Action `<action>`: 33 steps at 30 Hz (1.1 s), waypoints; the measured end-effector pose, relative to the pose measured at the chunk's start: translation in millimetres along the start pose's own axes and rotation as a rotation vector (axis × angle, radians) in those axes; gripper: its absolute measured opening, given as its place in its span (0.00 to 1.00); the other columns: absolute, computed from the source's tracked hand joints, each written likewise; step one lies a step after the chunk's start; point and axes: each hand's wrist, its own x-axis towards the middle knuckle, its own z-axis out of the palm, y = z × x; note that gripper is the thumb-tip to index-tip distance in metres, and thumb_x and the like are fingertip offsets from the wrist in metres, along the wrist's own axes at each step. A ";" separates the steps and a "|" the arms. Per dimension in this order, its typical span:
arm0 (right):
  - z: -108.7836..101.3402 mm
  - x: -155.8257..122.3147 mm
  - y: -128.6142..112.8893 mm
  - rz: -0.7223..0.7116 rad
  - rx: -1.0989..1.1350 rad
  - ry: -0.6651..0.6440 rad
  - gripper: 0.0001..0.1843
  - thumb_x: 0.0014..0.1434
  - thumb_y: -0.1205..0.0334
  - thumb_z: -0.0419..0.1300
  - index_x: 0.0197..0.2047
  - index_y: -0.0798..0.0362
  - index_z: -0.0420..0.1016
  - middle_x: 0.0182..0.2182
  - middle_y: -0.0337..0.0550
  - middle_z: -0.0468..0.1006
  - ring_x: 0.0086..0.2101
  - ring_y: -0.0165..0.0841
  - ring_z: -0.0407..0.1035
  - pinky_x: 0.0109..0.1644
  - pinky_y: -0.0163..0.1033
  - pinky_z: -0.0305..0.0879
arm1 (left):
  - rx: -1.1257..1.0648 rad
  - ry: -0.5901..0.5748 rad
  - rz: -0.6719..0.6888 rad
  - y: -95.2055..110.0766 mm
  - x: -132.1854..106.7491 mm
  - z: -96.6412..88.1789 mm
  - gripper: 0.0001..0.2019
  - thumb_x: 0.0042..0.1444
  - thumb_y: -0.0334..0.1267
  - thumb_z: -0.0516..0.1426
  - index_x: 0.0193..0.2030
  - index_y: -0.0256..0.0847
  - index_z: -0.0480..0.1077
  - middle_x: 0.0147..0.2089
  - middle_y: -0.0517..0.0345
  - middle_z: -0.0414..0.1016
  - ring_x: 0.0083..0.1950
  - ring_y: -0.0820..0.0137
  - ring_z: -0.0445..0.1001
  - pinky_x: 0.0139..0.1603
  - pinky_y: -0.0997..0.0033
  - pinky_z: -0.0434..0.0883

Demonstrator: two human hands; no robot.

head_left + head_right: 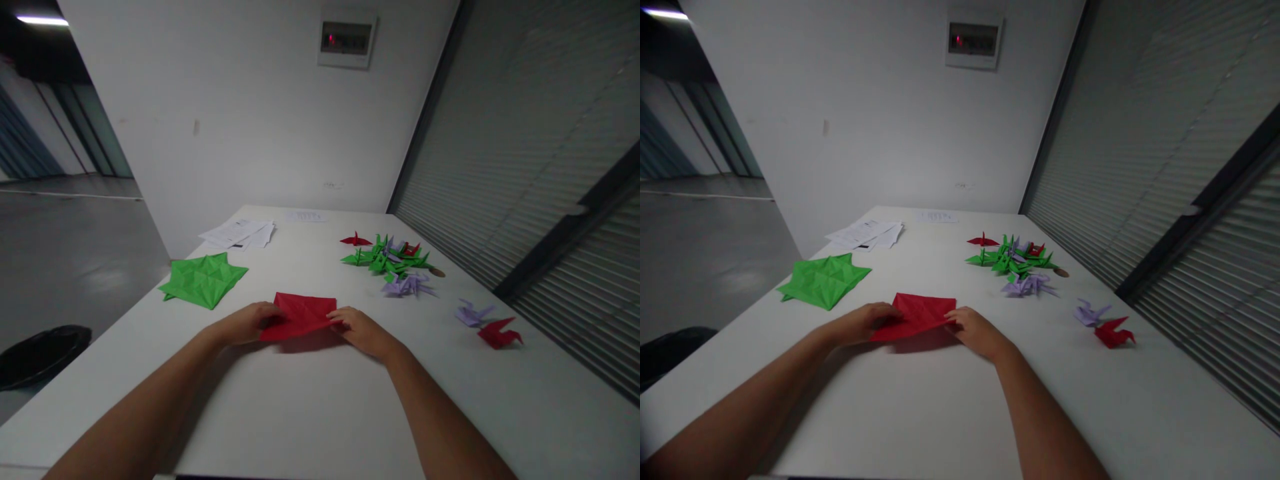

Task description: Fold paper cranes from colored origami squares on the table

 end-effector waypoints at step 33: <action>17.3 11.9 -12.8 0.337 -0.400 0.261 0.06 0.54 0.71 0.66 0.28 0.52 0.76 0.32 0.46 0.79 0.36 0.38 0.70 0.45 0.41 0.65 | 0.389 0.358 -0.407 -5.9 8.9 22.3 0.17 0.56 0.38 0.62 0.53 0.40 0.70 0.41 0.49 0.76 0.42 0.59 0.76 0.42 0.64 0.70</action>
